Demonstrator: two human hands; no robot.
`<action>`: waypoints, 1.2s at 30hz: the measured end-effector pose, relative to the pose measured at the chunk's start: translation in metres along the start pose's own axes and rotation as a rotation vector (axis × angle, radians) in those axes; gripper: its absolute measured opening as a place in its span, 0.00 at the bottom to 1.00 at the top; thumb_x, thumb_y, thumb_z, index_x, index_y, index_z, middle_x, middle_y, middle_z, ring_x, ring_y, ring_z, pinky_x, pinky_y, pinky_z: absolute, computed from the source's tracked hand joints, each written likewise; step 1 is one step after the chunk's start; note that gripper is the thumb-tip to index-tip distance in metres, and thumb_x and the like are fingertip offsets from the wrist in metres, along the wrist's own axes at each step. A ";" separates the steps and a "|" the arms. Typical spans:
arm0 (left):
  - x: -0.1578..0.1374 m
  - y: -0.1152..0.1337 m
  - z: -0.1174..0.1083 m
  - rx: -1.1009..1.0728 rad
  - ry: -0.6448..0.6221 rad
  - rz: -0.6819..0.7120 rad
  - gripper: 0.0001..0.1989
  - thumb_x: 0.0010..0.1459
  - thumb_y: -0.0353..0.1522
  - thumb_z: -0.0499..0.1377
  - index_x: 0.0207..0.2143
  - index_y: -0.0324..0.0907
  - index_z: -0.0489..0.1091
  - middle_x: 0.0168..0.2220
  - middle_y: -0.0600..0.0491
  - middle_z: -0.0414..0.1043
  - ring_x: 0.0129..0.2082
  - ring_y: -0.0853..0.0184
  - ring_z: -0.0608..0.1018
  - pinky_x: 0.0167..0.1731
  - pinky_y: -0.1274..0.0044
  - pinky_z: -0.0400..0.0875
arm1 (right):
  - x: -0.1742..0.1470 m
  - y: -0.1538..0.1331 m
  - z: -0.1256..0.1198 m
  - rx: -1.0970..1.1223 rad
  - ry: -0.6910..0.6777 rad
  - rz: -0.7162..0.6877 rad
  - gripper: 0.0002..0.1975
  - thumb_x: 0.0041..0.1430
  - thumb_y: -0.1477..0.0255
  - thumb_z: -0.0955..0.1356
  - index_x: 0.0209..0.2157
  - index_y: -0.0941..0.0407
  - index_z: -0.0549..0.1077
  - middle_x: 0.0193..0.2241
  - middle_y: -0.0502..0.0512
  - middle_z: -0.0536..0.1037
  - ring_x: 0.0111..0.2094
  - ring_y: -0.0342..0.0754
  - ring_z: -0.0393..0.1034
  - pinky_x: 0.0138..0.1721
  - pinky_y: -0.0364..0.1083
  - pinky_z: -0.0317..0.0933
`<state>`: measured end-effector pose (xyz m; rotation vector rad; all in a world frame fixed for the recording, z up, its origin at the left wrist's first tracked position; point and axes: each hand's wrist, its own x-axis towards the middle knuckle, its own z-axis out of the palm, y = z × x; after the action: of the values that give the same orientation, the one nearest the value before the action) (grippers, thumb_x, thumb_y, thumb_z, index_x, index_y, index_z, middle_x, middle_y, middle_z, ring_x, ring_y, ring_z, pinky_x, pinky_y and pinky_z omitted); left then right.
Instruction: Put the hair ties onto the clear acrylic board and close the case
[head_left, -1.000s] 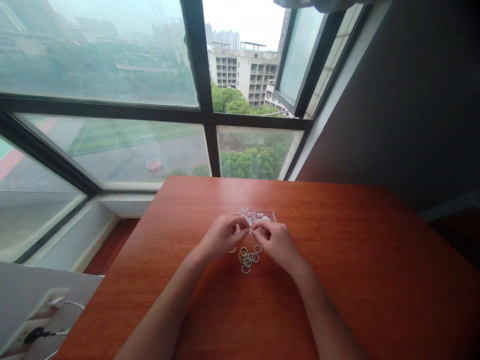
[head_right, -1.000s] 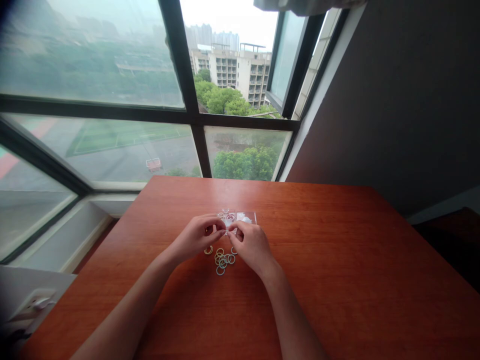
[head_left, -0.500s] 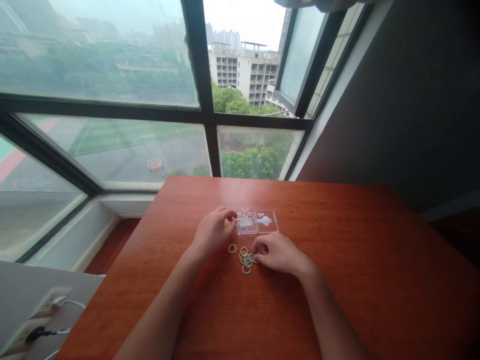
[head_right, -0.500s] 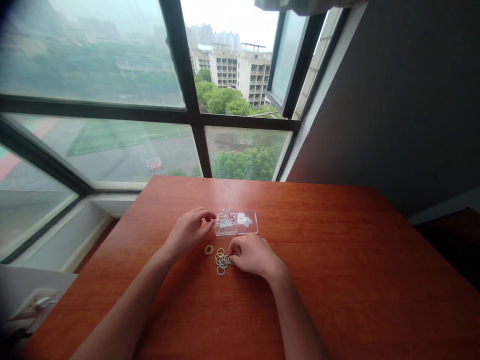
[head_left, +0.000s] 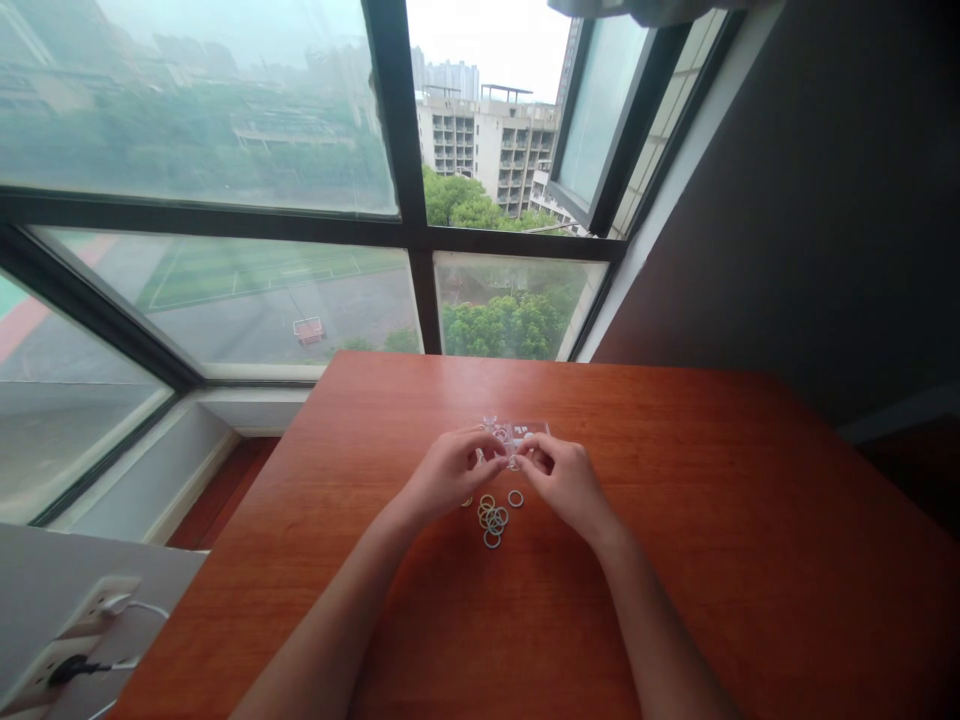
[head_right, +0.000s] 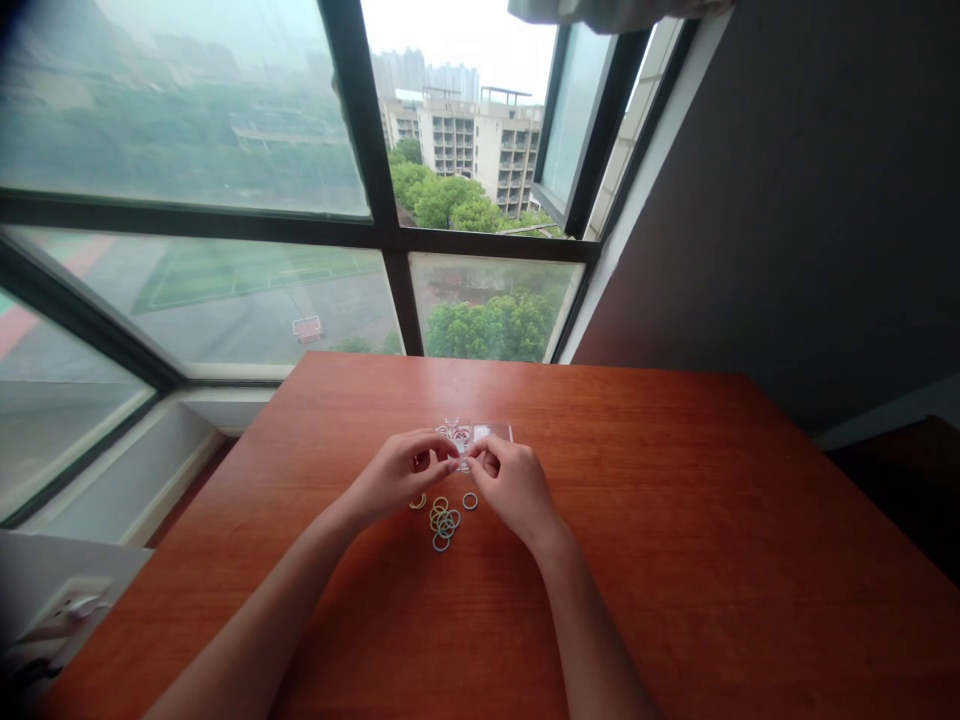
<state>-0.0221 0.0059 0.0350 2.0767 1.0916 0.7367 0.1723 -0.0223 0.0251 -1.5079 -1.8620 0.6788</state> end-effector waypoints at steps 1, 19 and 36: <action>0.000 0.001 0.002 -0.010 -0.012 0.009 0.10 0.56 0.35 0.59 0.35 0.39 0.76 0.27 0.54 0.72 0.25 0.73 0.68 0.24 0.82 0.61 | 0.000 -0.001 0.000 0.013 0.007 -0.005 0.07 0.58 0.68 0.66 0.31 0.55 0.74 0.17 0.44 0.65 0.20 0.41 0.59 0.26 0.40 0.52; -0.002 -0.020 -0.008 0.291 0.132 -0.102 0.08 0.55 0.31 0.57 0.35 0.43 0.75 0.31 0.53 0.75 0.28 0.69 0.72 0.28 0.79 0.63 | -0.003 0.003 -0.003 -0.190 -0.207 0.057 0.05 0.56 0.71 0.67 0.32 0.53 0.76 0.26 0.49 0.76 0.27 0.43 0.67 0.29 0.40 0.53; -0.001 -0.014 -0.008 0.299 0.128 -0.061 0.06 0.56 0.29 0.57 0.33 0.42 0.74 0.31 0.53 0.74 0.29 0.69 0.72 0.29 0.80 0.63 | -0.006 0.004 0.002 -0.287 -0.320 0.048 0.04 0.53 0.73 0.67 0.29 0.53 0.75 0.24 0.48 0.76 0.26 0.41 0.67 0.26 0.41 0.47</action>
<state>-0.0344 0.0132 0.0291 2.2556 1.4028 0.7208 0.1746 -0.0276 0.0198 -1.7071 -2.2480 0.7341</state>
